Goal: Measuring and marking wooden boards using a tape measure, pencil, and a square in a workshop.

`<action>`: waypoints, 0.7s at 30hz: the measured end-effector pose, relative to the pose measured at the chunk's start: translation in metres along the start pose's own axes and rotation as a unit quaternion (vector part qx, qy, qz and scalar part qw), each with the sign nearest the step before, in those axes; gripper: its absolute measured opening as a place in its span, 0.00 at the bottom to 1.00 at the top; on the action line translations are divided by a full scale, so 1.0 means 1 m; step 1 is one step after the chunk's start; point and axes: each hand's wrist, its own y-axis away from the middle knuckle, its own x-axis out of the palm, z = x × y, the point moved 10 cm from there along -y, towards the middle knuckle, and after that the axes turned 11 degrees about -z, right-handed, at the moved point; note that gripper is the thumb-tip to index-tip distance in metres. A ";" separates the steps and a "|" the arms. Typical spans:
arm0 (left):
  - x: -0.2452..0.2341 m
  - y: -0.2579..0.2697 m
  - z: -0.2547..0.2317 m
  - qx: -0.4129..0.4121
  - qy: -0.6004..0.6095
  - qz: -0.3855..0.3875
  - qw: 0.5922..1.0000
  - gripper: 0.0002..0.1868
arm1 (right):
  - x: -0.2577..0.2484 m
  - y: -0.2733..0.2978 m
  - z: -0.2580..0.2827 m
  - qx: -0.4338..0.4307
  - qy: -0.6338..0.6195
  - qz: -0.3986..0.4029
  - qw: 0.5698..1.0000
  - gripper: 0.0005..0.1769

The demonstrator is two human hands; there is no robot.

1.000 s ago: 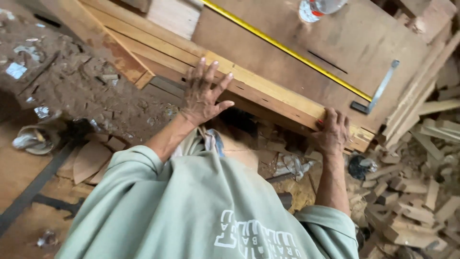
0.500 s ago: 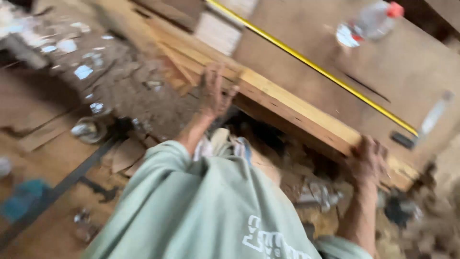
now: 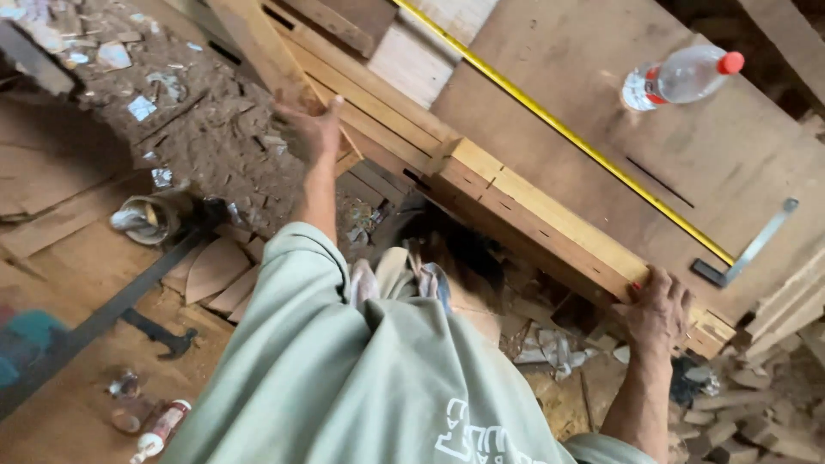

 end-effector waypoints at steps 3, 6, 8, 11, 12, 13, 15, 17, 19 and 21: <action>-0.027 0.025 -0.026 -0.172 0.169 0.117 0.963 0.39 | -0.031 -0.006 0.024 0.074 -0.055 0.081 0.992 0.61; -0.020 0.008 -0.025 -0.111 0.223 0.092 0.964 0.24 | -0.048 -0.006 0.037 0.022 -0.104 0.000 0.994 0.60; -0.040 0.019 -0.016 -0.107 0.213 0.112 0.965 0.28 | -0.061 -0.006 0.045 0.004 -0.121 -0.056 0.991 0.55; -0.068 0.047 -0.009 -0.069 0.188 0.150 0.968 0.41 | -0.091 -0.010 0.076 -0.041 -0.184 -0.174 0.966 0.44; -0.078 0.058 -0.009 -0.033 0.174 0.166 0.970 0.50 | -0.106 -0.010 0.089 -0.069 -0.231 -0.235 0.941 0.38; -0.089 0.079 -0.007 -0.033 0.171 0.168 0.970 0.50 | -0.091 -0.008 0.099 -0.066 -0.230 -0.233 0.942 0.38; -0.114 0.120 -0.013 0.033 0.145 0.172 0.974 0.68 | -0.049 -0.011 0.097 0.064 -0.395 -0.207 0.893 0.20; -0.059 0.122 0.036 0.219 0.203 0.101 0.949 0.61 | -0.061 -0.005 0.168 0.081 -0.470 -0.115 0.871 0.19; -0.087 0.164 0.042 0.394 0.254 0.025 0.883 0.56 | -0.063 0.005 0.223 0.094 -0.539 -0.022 0.837 0.18; -0.095 0.212 0.013 0.312 0.178 0.217 0.908 0.42 | -0.043 0.030 0.278 0.075 -0.555 0.178 0.809 0.21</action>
